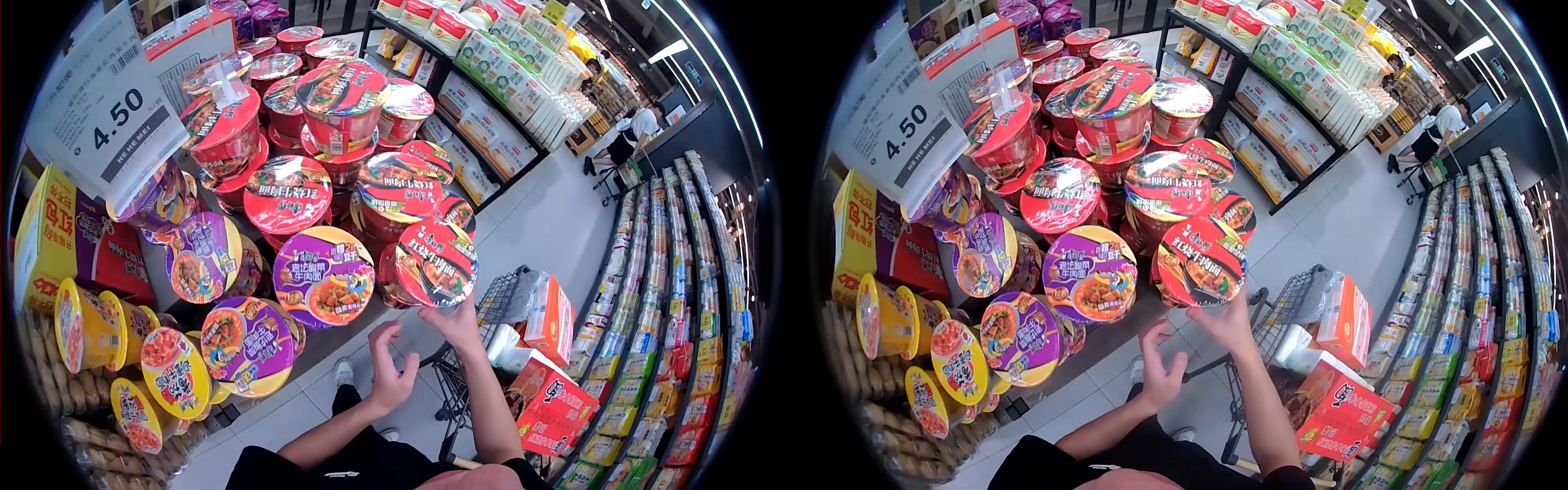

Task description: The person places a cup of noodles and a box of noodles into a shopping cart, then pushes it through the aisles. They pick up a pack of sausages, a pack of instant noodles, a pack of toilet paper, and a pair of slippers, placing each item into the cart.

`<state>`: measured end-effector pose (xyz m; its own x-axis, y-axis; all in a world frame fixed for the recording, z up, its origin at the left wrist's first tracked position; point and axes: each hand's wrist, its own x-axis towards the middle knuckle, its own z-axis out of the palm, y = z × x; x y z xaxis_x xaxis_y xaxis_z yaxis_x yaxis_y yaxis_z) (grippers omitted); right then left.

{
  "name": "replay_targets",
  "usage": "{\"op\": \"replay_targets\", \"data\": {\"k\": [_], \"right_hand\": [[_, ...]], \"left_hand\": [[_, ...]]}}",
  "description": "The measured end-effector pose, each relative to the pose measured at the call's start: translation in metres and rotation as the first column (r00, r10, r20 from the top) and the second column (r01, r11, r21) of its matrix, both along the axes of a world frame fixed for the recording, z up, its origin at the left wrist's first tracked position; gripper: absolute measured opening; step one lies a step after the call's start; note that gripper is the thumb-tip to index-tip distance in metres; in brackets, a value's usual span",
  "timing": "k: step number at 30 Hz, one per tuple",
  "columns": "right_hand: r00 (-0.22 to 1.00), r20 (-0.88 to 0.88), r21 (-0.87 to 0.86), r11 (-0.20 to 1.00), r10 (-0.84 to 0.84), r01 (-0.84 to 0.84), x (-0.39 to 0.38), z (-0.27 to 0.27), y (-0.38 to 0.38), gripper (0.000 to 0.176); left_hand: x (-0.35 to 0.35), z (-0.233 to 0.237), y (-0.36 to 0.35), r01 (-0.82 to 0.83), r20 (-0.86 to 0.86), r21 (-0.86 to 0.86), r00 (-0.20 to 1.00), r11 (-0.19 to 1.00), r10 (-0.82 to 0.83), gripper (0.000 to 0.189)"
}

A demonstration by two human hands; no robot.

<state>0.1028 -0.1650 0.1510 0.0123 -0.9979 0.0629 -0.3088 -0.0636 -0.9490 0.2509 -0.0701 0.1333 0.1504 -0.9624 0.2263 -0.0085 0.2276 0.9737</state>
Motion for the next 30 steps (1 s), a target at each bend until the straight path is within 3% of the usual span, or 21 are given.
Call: {"op": "replay_targets", "data": {"k": [1,3,5,6,8,11,12,14,15,17,18,21,23,26,27,28,29,30], "right_hand": [[1.000,0.005,-0.003,1.000,-0.004,0.004,-0.003,0.005,0.003,0.099],[0.997,0.012,-0.238,0.968,-0.075,0.076,-0.013,0.014,0.014,0.098],[0.993,0.043,-0.217,0.970,-0.108,0.115,-0.032,0.032,0.044,0.090],[0.991,0.070,-0.185,0.974,-0.118,0.129,-0.049,0.038,0.063,0.079],[0.984,0.083,-0.158,0.973,-0.157,0.168,-0.084,0.056,0.112,0.058],[0.954,0.101,-0.215,0.930,-0.283,0.299,-0.139,0.075,0.208,0.028],[0.931,0.022,-0.257,0.898,-0.364,0.357,-0.156,0.083,0.246,0.023],[0.885,-0.019,-0.316,0.842,-0.466,0.436,-0.198,0.085,0.323,0.021],[0.841,-0.051,-0.300,0.811,-0.539,0.502,-0.217,0.081,0.363,0.021],[0.771,-0.081,-0.230,0.764,-0.632,0.602,-0.264,0.050,0.441,0.020],[0.759,-0.065,-0.228,0.750,-0.648,0.621,-0.278,0.033,0.476,0.020],[0.703,-0.425,0.030,0.767,-0.570,0.640,-0.311,-0.020,0.571,0.024],[0.606,-0.679,-0.017,0.834,-0.414,0.551,-0.326,-0.055,0.613,0.029],[0.604,-0.617,-0.102,0.813,-0.504,0.573,-0.331,-0.066,0.620,0.032],[0.608,-0.603,-0.107,0.808,-0.516,0.580,-0.336,-0.068,0.614,0.032],[0.536,-0.669,-0.241,0.833,-0.515,0.499,-0.343,-0.072,0.606,0.031],[0.450,-0.723,-0.362,0.842,-0.524,0.400,-0.350,-0.079,0.602,0.030],[0.431,-0.734,-0.407,0.848,-0.524,0.338,-0.358,-0.087,0.596,0.027]], "left_hand": [[-0.005,0.001,0.012,0.000,-0.011,0.008,1.000,1.000,0.000,0.055],[-0.011,0.004,0.034,-0.003,-0.019,0.006,1.000,1.000,0.003,0.045],[-0.017,0.005,0.057,0.184,-0.012,0.052,0.983,0.982,-0.184,0.030],[-0.022,0.007,0.070,0.183,-0.008,0.042,0.983,0.982,-0.183,0.030],[-0.036,0.010,0.097,0.334,-0.048,0.089,0.942,0.938,-0.331,0.025],[-0.064,0.011,0.144,0.450,-0.035,0.104,0.893,0.887,-0.449,0.027],[-0.073,0.012,0.160,0.460,-0.025,0.092,0.887,0.883,-0.460,0.027],[-0.091,0.013,0.193,0.576,0.318,0.088,0.757,0.813,-0.571,0.029],[-0.101,0.011,0.210,0.588,0.332,0.083,0.745,0.805,-0.578,0.029],[-0.121,-0.005,0.241,0.701,0.569,0.040,0.570,0.712,-0.593,0.034],[-0.131,-0.026,0.254,0.756,0.605,0.104,0.467,0.646,-0.644,0.041],[-0.152,-0.045,0.281,0.811,0.777,0.069,0.321,0.581,-0.541,0.047],[-0.161,-0.042,0.279,0.815,0.844,0.109,0.227,0.569,-0.487,0.051],[-0.170,-0.058,0.256,0.820,0.924,0.062,0.169,0.569,-0.344,0.052],[-0.169,-0.063,0.244,0.799,0.925,0.195,0.044,0.570,-0.378,0.055],[-0.169,-0.058,0.239,0.759,0.908,0.323,-0.081,0.565,-0.411,0.061],[-0.169,-0.055,0.239,0.763,0.914,0.323,-0.096,0.561,-0.395,0.061],[-0.172,-0.046,0.241,0.667,0.875,0.460,-0.228,0.586,-0.428,0.069]]}}
